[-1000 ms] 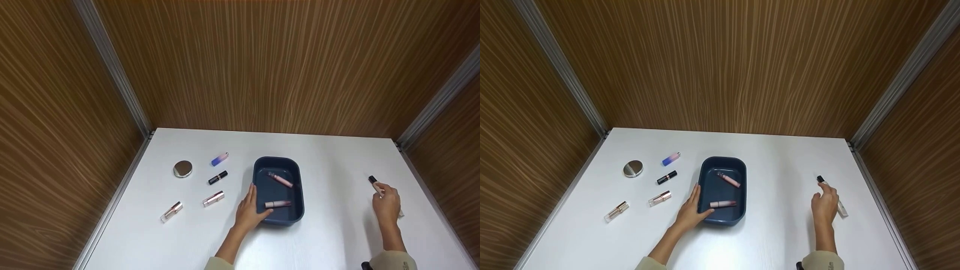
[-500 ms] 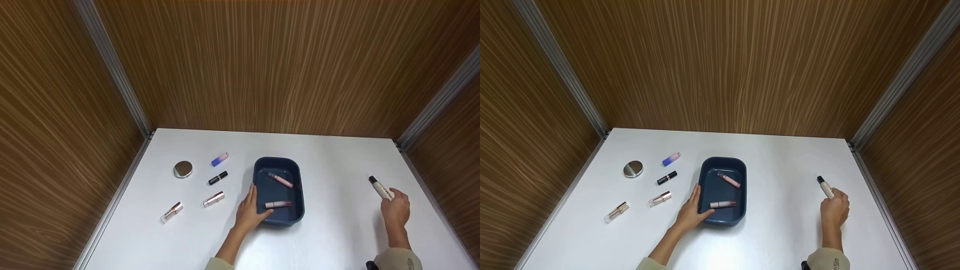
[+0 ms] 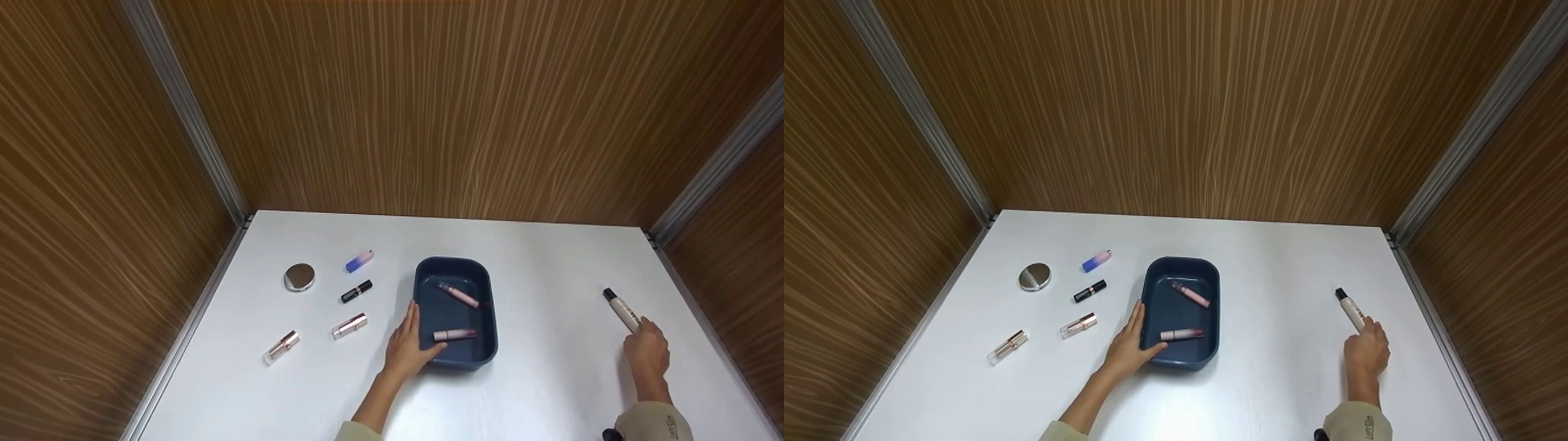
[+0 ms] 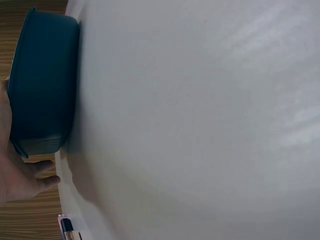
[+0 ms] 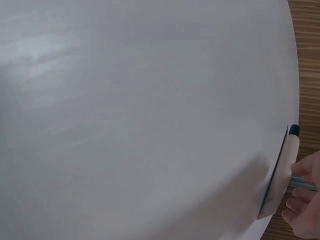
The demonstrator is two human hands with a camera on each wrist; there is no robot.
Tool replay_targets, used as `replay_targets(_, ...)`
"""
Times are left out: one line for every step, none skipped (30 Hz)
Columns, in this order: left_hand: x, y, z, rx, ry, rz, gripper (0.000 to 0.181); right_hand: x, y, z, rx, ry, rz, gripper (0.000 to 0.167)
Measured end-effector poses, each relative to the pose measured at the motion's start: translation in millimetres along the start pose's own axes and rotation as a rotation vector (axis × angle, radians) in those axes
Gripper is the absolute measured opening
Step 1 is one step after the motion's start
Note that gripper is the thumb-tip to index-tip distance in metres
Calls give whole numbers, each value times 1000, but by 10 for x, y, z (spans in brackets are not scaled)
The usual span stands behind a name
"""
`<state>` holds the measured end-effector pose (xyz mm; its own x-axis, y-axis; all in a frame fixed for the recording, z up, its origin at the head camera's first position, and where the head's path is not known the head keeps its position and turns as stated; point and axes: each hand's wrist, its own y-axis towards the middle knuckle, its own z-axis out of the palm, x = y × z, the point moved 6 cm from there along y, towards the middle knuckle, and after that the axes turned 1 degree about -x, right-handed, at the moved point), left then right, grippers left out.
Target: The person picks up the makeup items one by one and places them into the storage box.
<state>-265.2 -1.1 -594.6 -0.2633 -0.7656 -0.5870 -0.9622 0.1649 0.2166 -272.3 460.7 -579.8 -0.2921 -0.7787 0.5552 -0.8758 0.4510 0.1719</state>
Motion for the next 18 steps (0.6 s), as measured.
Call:
replay_targets(1,-2,2,-1,0,0,99,-13,2,3,7,-8,-5,43)
replay_targets(0,-5,3,-3,-3,2,99,-25,6,6,13,-15,-12,42)
replay_targets(-1,-7,3,-1,-4,2,99,-35,8,10,23,-23,-19,41)
replay_targets(0,-7,4,-3,-6,3,98,-39,10,11,33,-30,-24,40)
replay_targets(0,-7,5,-5,-7,3,98,-43,12,12,42,-35,-29,39)
replay_targets(-2,-8,2,-5,-11,3,98,-44,16,11,47,-37,-34,38)
replay_targets(-3,-7,2,-5,-13,2,98,-46,17,8,49,-37,-38,37)
replay_targets(-4,-7,2,-3,-13,1,97,-46,19,7,48,-38,-45,37)
replay_targets(-3,-5,3,1,-13,-2,97,-46,21,5,48,-42,-49,36)
replay_targets(-1,-3,5,2,-12,-4,97,-46,26,1,42,-45,-54,36)
replay_targets(-1,-2,4,4,-12,-6,97,-46,30,-3,33,-50,-58,35)
replay_targets(-2,-2,2,5,-12,-6,97,-48,35,-5,23,-53,-61,34)
replay_targets(-2,0,4,5,-10,-6,96,-49,37,-8,13,-56,-62,34)
replay_targets(-2,1,4,7,-9,-7,97,-51,41,-8,6,-62,-61,33)
replay_targets(-4,2,4,6,-8,-6,97,-55,42,-8,-1,-64,-57,32)
replay_targets(-6,2,4,6,-5,-6,97,-59,42,-8,-9,-64,-52,32)
replay_targets(-9,1,4,7,-4,-5,97,-65,38,-4,-8,-65,-44,32)
replay_targets(-12,0,5,8,-1,-5,97,-69,34,1,-6,-63,-35,32)
